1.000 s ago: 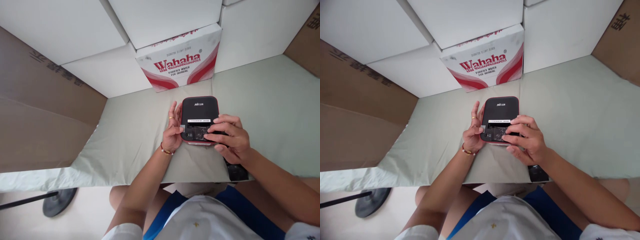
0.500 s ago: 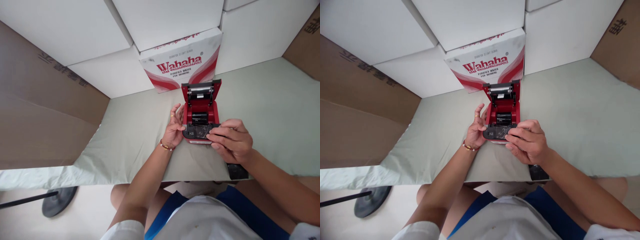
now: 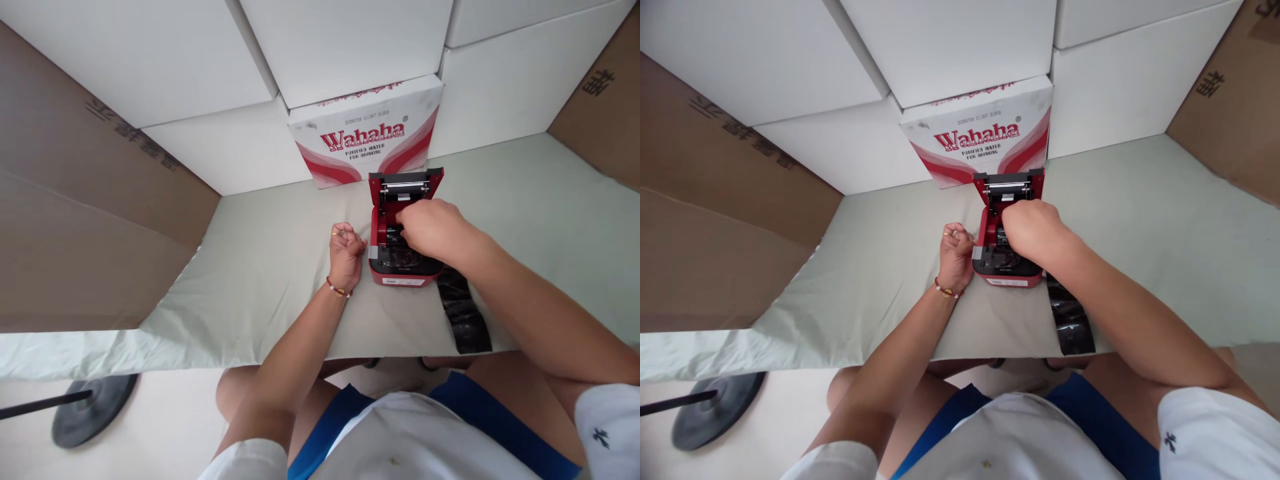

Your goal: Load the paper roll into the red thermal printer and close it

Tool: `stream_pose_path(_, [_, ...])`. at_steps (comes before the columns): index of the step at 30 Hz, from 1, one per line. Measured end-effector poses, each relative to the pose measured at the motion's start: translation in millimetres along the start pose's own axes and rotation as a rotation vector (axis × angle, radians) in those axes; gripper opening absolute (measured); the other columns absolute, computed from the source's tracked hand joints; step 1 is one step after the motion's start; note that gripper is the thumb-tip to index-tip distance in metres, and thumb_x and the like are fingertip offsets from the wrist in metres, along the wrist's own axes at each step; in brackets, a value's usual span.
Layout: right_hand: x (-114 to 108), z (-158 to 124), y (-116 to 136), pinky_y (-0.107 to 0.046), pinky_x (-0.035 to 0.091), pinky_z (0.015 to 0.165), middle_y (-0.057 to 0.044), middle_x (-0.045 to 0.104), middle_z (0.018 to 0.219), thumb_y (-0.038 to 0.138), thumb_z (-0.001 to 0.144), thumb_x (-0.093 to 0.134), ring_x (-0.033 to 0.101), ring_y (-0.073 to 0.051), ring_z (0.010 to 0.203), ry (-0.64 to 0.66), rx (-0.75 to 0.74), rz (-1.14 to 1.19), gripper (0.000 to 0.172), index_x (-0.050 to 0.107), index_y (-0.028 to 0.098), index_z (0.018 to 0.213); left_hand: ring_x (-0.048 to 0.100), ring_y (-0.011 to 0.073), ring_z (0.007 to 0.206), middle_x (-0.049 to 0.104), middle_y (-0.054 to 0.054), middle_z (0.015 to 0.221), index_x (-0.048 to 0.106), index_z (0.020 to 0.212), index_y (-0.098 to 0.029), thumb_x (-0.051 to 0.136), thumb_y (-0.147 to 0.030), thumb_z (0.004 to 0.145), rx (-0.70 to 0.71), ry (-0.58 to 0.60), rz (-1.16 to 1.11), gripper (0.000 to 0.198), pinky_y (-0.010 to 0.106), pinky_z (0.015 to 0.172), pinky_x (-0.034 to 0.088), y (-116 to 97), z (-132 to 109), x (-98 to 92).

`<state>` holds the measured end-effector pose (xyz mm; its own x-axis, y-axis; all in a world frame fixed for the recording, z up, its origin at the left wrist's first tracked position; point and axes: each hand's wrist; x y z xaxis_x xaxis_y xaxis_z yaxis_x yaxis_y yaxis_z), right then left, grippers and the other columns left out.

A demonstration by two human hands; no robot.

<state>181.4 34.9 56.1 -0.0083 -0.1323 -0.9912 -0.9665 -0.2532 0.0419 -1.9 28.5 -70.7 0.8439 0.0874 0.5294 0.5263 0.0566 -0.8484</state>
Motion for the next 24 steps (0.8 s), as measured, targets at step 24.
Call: stream_pose_path(24, [5.7, 2.6, 10.7, -0.045, 0.060, 0.089, -0.021, 0.084, 0.126, 0.020, 0.096, 0.067, 0.080, -0.038, 0.114, 0.028, 0.058, 0.026, 0.033, 0.084, 0.020, 0.124, 0.027, 0.0055, 0.049, 0.035, -0.014, 0.056, 0.062, 0.086, -0.022, 0.101, -0.031, 0.075, -0.045, 0.020, 0.173, 0.042, 0.024, 0.052, 0.026, 2.8, -0.5, 4.3])
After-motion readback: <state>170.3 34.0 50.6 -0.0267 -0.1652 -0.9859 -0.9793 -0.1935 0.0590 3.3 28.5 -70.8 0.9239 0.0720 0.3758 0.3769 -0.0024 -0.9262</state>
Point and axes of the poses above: each hand's wrist, its own z-axis towards the middle knuckle, its own x-axis out of the palm, y = z × x
